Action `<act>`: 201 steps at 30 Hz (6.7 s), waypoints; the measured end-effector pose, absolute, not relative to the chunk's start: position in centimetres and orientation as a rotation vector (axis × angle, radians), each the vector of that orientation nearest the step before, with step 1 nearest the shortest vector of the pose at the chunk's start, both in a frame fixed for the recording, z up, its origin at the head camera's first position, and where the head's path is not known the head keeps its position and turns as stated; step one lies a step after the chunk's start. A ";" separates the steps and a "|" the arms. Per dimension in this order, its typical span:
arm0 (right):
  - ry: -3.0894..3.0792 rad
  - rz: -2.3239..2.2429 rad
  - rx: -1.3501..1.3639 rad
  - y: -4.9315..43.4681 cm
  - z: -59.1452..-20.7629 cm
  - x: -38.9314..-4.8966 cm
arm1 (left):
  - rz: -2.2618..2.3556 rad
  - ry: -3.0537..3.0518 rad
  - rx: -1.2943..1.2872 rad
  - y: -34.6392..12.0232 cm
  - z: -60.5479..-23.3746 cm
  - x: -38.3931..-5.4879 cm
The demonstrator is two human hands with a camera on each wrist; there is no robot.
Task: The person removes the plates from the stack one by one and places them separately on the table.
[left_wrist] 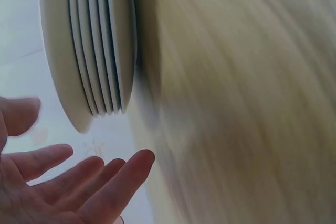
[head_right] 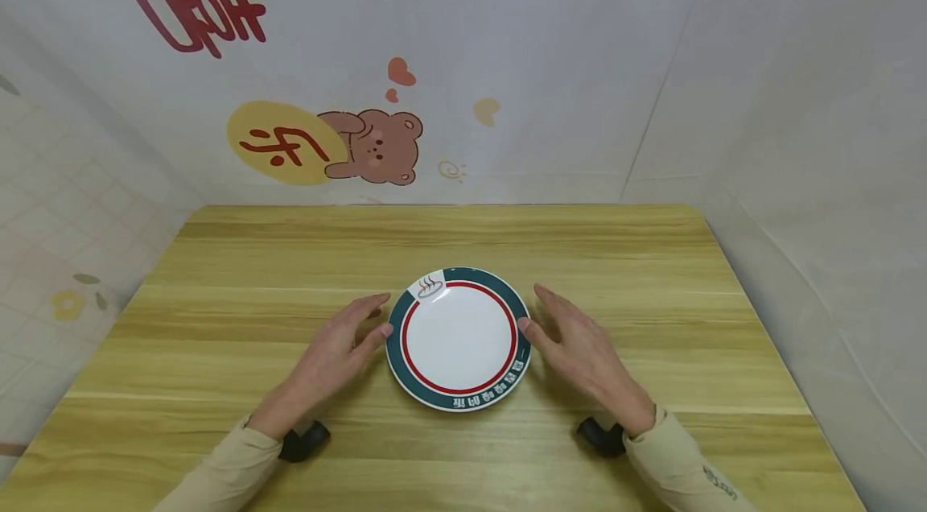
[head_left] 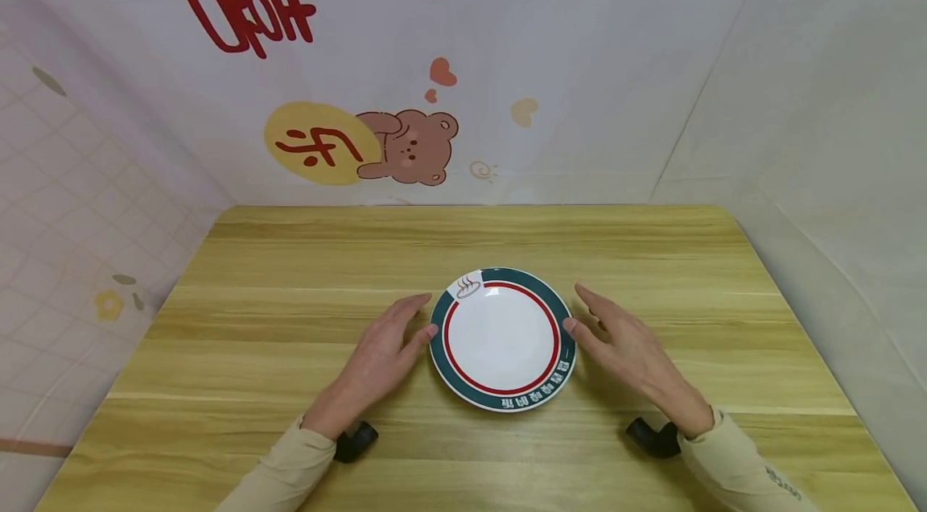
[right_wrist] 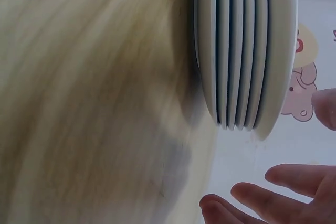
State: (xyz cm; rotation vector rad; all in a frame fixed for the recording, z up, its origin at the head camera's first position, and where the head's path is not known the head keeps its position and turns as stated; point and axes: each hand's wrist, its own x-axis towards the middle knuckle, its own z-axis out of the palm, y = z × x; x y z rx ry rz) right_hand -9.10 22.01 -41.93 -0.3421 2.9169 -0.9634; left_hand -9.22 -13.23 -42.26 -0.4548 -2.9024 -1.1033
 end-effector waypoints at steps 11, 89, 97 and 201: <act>2.769 -1.177 -0.305 21.7 -42.6 -9.0 | -1.571 -2.795 -0.277 -12.6 -42.9 -9.1; 2.400 -1.765 0.172 29.0 -40.4 -9.5 | -1.754 -2.840 -0.173 -11.1 -44.2 -9.4; 2.445 -1.780 0.192 31.0 -40.4 -9.8 | -1.734 -2.868 -0.175 -11.1 -44.0 -9.4; 2.589 -1.343 0.546 44.1 -44.5 -15.5 | -1.759 -2.853 -0.146 -11.1 -44.0 -9.3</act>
